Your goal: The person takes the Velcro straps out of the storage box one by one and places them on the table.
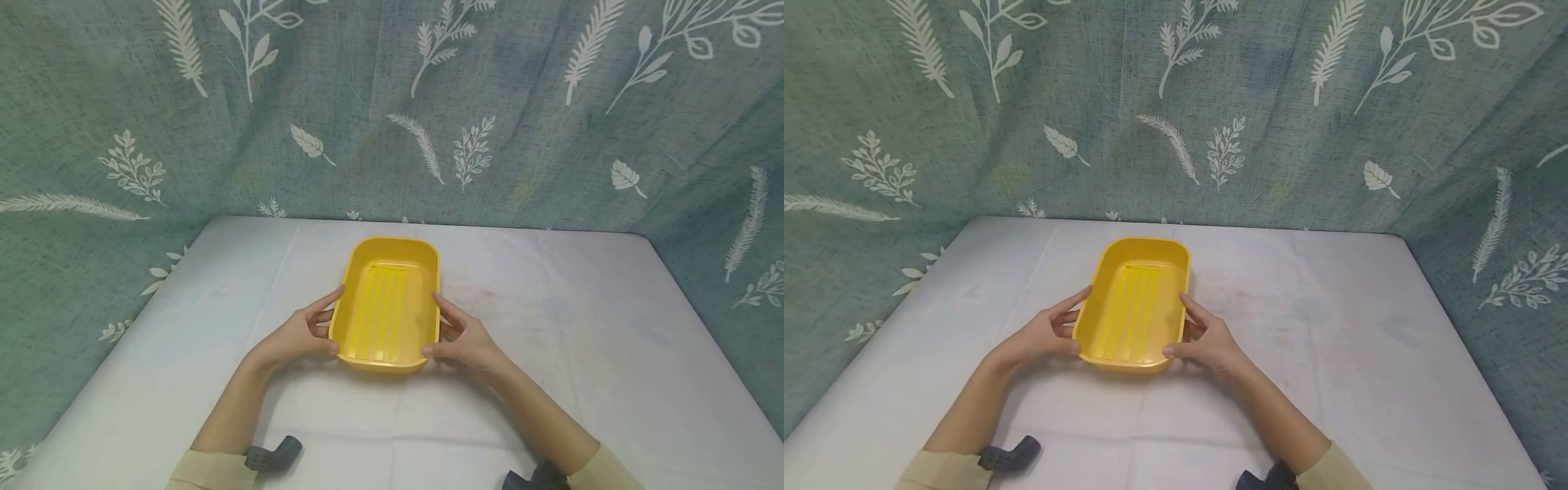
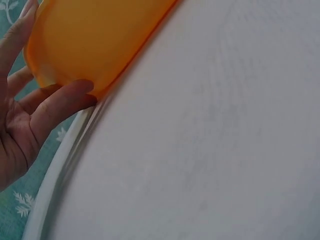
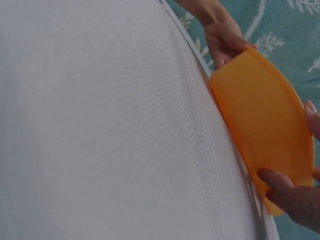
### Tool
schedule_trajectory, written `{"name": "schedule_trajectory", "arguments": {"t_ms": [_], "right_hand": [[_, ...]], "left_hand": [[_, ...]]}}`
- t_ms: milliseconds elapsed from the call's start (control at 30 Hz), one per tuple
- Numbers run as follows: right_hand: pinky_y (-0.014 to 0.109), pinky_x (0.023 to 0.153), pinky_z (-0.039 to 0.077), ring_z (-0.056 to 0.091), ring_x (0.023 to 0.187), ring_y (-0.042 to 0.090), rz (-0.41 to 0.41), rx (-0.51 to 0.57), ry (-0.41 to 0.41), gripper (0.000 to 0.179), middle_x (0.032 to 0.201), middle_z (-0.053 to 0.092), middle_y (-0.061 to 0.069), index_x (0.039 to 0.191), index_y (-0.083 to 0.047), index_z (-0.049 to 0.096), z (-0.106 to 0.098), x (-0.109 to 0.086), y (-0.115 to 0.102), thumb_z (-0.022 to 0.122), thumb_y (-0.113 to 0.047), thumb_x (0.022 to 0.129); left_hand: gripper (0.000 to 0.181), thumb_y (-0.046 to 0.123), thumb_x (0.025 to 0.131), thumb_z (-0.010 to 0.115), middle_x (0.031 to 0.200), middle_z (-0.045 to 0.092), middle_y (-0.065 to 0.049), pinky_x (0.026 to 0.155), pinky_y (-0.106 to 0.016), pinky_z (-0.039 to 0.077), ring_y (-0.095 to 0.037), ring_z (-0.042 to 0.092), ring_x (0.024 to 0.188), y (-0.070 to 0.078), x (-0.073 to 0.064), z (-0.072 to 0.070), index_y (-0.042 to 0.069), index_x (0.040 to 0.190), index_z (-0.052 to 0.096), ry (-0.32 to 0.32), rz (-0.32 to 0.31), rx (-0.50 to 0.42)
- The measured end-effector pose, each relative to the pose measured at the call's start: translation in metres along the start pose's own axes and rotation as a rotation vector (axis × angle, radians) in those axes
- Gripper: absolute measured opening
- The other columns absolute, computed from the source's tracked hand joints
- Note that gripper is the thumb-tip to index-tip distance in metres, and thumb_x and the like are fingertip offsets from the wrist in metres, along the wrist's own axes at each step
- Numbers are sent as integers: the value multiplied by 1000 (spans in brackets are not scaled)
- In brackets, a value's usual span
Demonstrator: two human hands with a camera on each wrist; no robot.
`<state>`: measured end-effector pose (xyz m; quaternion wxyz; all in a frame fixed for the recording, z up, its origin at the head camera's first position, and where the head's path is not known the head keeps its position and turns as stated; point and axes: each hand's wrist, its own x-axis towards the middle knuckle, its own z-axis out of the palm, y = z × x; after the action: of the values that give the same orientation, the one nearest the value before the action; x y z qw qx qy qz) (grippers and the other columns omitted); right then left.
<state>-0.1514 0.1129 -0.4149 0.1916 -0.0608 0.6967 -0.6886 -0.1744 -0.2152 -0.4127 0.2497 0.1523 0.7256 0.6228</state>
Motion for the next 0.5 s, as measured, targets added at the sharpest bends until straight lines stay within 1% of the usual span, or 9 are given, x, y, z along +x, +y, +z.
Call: {"name": "schedule_trajectory", "arguments": {"t_ms": [133, 233, 400, 500], "right_hand": [[35, 101, 41, 34, 138, 27, -1, -16, -6, 97, 156, 24, 5, 150, -21, 28, -5, -1, 0, 80, -2, 71], [35, 100, 42, 34, 138, 27, -1, 6, -21, 99, 156, 24, 4, 150, -21, 26, -9, -4, -1, 81, -2, 71], [35, 100, 43, 33, 138, 28, 0, 17, -30, 100, 157, 22, 6, 151, -19, 24, -18, -10, -1, 80, -1, 71], [36, 99, 43, 33, 138, 31, 1, 13, -31, 99, 157, 21, 9, 151, -19, 24, -23, -11, 1, 80, 0, 71]], "left_hand": [[100, 0, 76, 75, 144, 37, -28, 84, -34, 54, -37, 58, 115, 1, 1, 4, 19, 153, 15, -1, 0, -11], [100, 0, 76, 76, 145, 37, -26, 85, -34, 54, -36, 57, 116, 3, 3, 8, 20, 153, 14, -2, -9, -17], [102, 2, 76, 77, 145, 37, -24, 86, -34, 54, -35, 56, 118, 6, 8, 18, 21, 153, 14, -23, -8, -26], [101, 3, 76, 77, 145, 37, -25, 86, -33, 53, -35, 56, 117, 6, 9, 23, 20, 153, 13, -29, -2, -29]]}}
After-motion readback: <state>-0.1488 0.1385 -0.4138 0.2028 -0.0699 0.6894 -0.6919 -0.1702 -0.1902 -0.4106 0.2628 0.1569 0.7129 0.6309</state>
